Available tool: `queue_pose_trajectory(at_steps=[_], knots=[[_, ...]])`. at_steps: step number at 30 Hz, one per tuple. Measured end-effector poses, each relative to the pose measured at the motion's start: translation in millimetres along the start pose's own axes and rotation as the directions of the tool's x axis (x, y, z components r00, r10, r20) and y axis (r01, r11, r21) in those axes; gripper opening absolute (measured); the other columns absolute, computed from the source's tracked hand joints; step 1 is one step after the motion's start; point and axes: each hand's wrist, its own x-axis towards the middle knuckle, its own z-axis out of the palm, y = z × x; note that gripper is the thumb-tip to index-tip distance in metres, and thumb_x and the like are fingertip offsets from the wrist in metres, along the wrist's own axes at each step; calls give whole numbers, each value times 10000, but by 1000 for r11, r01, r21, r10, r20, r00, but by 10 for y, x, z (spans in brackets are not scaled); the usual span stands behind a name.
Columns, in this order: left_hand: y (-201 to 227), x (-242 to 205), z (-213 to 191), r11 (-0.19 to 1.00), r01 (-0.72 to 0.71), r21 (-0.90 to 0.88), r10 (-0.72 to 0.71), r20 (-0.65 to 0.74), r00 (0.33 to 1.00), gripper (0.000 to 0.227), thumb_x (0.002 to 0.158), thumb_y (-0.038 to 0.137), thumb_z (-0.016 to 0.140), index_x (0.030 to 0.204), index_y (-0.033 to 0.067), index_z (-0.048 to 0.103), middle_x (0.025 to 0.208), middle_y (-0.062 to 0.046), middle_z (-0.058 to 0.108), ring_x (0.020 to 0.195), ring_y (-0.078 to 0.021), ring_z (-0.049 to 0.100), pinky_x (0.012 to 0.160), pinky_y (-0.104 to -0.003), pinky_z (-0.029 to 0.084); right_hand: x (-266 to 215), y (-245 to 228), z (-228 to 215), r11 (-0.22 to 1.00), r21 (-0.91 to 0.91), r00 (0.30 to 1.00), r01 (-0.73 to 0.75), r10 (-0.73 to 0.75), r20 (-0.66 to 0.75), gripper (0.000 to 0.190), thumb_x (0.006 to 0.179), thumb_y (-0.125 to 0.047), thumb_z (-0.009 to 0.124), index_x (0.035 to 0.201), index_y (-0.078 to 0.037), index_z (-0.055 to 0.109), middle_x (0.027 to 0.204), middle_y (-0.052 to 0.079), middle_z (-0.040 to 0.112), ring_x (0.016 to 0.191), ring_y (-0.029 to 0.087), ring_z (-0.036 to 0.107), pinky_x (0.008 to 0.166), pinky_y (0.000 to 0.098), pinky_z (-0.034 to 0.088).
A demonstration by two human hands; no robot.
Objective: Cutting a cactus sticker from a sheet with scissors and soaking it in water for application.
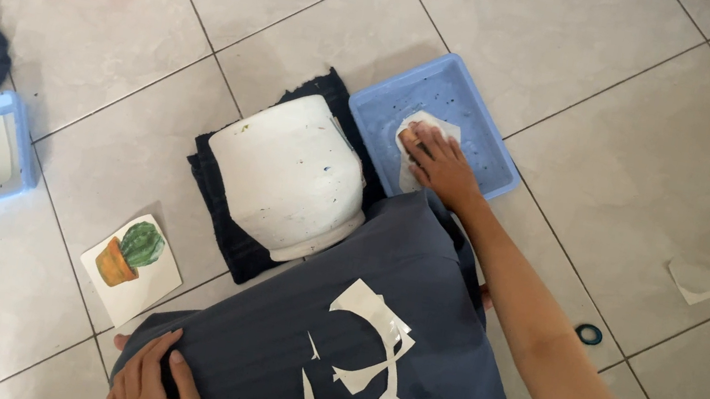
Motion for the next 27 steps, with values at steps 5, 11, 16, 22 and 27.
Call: queue_pose_trajectory(at_steps=[5,11,16,22,27], knots=[[8,21,-8,1000,8,6,-8,28,1000,270,1105,247,537,1186,211,792,1243,-30,741,1195,-285,663,1097,-428,457,21,25,132,972,121,978,-203,196,66,601,1124,-393,410,1677,-246,225,1733,67,202,1580,339,224,1194,599,279],[-5,8,22,1000,6,0,-6,14,1000,267,1095,240,545,1181,195,794,1233,-37,748,1195,-288,668,1085,-433,460,100,15,-63,918,260,949,-301,263,171,631,1096,-357,438,1672,-265,199,1737,59,165,1586,347,164,1219,615,184],[-4,32,-13,1000,16,10,-16,43,999,288,1104,263,520,1192,203,788,1242,-37,745,1204,-290,666,1084,-428,458,164,57,-147,882,147,893,-448,434,122,633,1091,-277,467,1662,-201,206,1702,122,186,1567,435,128,1235,646,132],[-138,59,120,996,-70,-53,73,57,996,277,1105,204,535,1156,107,789,1206,-91,750,1116,-273,685,1073,-403,510,61,87,635,917,202,938,344,-329,-105,693,1011,-254,705,1614,-186,371,1644,180,371,1485,372,445,1058,525,499],[-547,-38,533,1000,-16,-9,16,47,999,355,1143,309,498,1112,148,812,1146,-74,757,1067,-254,678,1091,-398,501,468,98,-135,878,440,898,-187,-28,438,524,997,-216,652,1502,-161,526,1614,151,372,1488,397,275,1142,584,338]])
